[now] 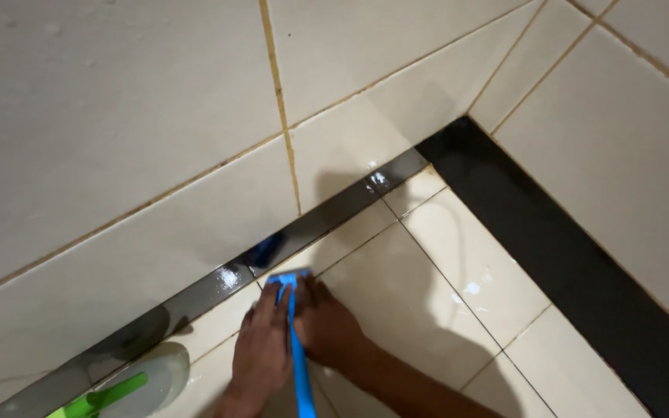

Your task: The person scrubs the grout lines and corner of a tiled floor using a blue scrub brush. They apply pressure and move the brush back and forth along the black border tiles and the white floor tiles.

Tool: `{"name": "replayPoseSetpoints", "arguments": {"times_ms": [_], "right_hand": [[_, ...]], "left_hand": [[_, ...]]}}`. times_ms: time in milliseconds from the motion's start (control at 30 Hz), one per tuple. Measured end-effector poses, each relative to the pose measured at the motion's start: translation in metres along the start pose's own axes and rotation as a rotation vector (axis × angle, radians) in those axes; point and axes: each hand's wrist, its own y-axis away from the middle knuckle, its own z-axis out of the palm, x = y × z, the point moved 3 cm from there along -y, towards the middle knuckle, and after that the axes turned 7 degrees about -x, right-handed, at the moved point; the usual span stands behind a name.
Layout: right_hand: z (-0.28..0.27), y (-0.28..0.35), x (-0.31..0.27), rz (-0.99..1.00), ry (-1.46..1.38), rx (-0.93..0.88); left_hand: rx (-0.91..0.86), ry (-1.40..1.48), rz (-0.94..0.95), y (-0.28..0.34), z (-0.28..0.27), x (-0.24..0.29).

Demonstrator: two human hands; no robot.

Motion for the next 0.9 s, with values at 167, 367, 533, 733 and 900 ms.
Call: {"name": "replayPoseSetpoints", "arguments": {"times_ms": [167,367,533,733,900], "right_hand": [[-0.030,0.000,0.013,0.088,-0.076,-0.105],[0.007,0.083,0.022,0.061,0.029,-0.088],[-0.038,0.067,0.064,0.187,0.081,-0.226],[-0.059,0.072,0.091,0.328,-0.018,-0.275],[-0.029,0.111,0.070,0.175,0.090,-0.231]], "left_hand": [[-0.001,0.140,0.025,-0.022,-0.021,0.020],[-0.163,0.436,-0.207,0.012,0.026,0.053],[-0.071,0.090,0.209,-0.048,0.046,0.068],[-0.023,0.046,0.323,-0.080,0.045,0.088],[-0.082,0.104,0.309,-0.034,0.060,0.094]]}}
